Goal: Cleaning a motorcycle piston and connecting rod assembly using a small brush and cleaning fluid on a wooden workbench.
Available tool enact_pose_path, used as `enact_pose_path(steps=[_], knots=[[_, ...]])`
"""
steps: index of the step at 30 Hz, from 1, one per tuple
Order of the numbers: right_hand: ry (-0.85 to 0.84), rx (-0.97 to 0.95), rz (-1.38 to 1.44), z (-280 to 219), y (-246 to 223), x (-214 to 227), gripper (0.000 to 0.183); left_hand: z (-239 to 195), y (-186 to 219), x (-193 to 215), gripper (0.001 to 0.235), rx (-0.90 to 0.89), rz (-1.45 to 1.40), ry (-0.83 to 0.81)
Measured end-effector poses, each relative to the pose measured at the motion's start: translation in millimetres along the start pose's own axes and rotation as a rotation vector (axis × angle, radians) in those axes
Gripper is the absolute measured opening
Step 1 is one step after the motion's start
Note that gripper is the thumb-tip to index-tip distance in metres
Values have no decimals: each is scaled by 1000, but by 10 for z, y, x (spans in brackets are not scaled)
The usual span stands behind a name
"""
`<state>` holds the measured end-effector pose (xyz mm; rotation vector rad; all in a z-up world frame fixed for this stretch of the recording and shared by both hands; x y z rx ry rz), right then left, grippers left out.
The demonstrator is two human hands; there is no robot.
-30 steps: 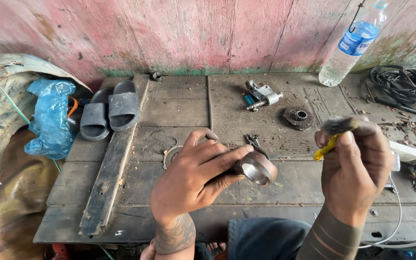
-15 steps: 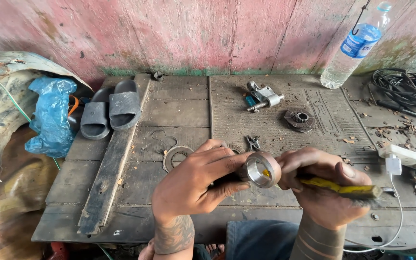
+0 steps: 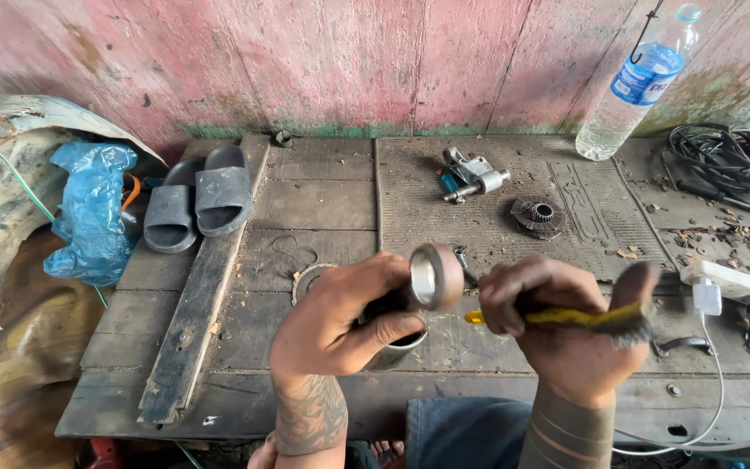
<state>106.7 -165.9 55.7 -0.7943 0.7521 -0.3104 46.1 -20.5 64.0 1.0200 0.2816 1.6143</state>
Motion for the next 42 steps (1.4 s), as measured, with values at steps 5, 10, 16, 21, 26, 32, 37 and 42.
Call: enact_pose_path(steps=[5,10,16,21,26,32,37,42], knots=[[324,57,223,129,-18,235,86,-19,-130,155,23,43,-80,179],[494,166,293,84,-188,424,87,-6,-427,200,29,144,-261,314],[578,291,222,-8,-402,572,79,0,-335,298,35,-15,-512,422],[682,317,199,-76,-315,678,78,-405,-690,-47,30,537,-499,236],[622,275,153,84,63,801,79,-1183,-1565,-738,26,706,335,-20],[741,122,35,100,839,1561,96,-1824,-2029,-1483,33,750,568,-417],[663,29,-203,79,1048,1687,98,-1787,-2116,-1672,34,645,700,-419],[604,-204,-506,-34,1232,1690,68,-1499,-1427,-1244,48,555,798,-271]])
Point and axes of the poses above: each hand's wrist, its own z-axis towards the middle knuckle, its own x-axis out of the back of the hand, y = z × x, the point moved 10 cm from there along z, towards the middle knuckle, and after that the axes turned 2 degrees about -x, right-handed, at the moved point
